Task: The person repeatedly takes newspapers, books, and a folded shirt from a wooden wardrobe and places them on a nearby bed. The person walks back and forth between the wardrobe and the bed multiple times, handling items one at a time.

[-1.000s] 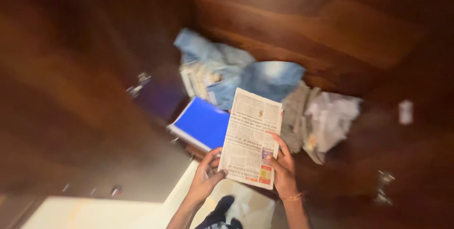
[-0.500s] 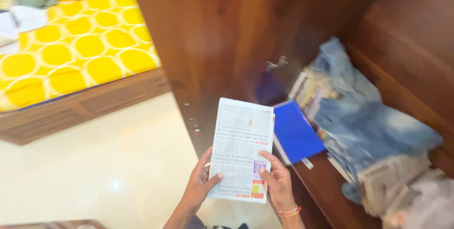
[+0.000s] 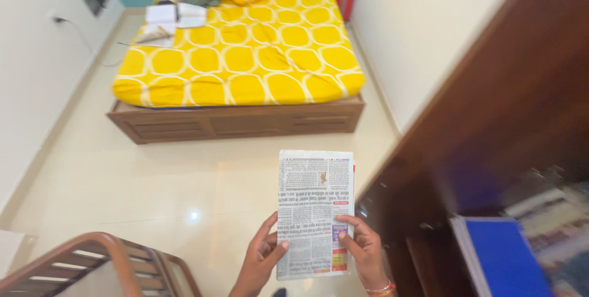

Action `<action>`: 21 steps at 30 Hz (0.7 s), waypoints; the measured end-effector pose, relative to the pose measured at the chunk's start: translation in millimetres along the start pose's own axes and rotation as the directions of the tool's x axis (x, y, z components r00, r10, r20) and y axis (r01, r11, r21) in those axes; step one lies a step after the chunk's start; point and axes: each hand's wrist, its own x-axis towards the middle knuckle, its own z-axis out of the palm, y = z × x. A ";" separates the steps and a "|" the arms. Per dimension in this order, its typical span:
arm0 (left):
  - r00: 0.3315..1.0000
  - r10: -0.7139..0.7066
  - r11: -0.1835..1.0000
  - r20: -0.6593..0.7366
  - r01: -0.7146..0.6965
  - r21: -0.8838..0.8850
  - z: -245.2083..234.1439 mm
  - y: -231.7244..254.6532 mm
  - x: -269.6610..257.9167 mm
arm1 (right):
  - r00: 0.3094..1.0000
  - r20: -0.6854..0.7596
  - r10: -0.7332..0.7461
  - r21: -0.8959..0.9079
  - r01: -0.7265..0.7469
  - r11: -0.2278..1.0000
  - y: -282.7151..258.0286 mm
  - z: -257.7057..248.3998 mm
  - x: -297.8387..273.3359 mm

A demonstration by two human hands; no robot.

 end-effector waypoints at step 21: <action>0.968 -0.143 0.988 -0.207 0.152 0.029 -163.7 8.4 224.7 | 0.982 -0.110 0.156 -0.085 -0.165 0.983 62.5 82.3 281.0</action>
